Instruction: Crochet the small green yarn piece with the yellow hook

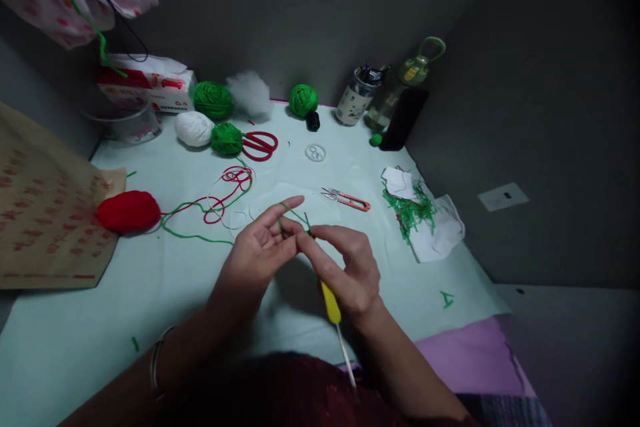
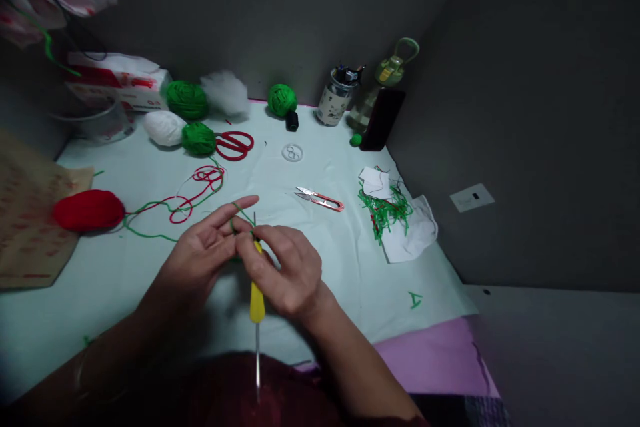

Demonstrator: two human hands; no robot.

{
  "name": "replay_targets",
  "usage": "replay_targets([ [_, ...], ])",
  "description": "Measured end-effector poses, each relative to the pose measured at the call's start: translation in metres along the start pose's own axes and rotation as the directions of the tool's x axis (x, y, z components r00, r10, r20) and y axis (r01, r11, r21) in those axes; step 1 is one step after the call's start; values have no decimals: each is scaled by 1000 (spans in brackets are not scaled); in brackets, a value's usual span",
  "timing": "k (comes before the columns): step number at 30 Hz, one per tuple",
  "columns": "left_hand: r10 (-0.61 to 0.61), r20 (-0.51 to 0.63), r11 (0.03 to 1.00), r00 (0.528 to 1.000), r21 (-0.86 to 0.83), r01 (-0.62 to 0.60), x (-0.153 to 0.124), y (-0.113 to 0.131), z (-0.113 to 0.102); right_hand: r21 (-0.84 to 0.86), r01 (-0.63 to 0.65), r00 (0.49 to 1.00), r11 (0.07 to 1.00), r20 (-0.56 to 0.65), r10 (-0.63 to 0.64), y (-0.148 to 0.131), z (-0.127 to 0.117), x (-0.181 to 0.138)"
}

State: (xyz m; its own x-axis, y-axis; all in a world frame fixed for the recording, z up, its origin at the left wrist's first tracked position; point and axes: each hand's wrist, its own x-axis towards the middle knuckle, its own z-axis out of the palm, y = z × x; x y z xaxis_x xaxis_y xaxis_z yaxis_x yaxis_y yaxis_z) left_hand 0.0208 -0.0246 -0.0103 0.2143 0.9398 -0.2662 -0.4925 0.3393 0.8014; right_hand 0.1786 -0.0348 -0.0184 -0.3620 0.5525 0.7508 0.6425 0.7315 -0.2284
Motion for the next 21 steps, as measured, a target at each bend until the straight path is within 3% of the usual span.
replay_targets([
  [2,-127,68,983,990,-126,135,2,-1,-3,60,-66,997,996,-23,67,0,0,0],
  [4,-170,83,964,982,-193,183,4,0,-5,304,-219,966,927,-64,250,2,1,2],
  [7,-115,33,973,993,-197,120,5,2,-5,691,-376,848,618,-12,529,5,5,5],
  [9,-81,10,986,997,-145,82,5,2,-5,796,-402,796,452,60,602,7,9,6],
  [10,-66,2,992,998,-110,66,4,2,-5,812,-407,789,418,82,608,7,11,7],
  [17,37,-25,999,999,-19,-37,4,0,-6,732,-401,808,550,1,589,1,10,7],
  [21,16,-37,1000,999,-1,-16,6,3,-7,800,-395,778,452,29,628,4,6,6],
])
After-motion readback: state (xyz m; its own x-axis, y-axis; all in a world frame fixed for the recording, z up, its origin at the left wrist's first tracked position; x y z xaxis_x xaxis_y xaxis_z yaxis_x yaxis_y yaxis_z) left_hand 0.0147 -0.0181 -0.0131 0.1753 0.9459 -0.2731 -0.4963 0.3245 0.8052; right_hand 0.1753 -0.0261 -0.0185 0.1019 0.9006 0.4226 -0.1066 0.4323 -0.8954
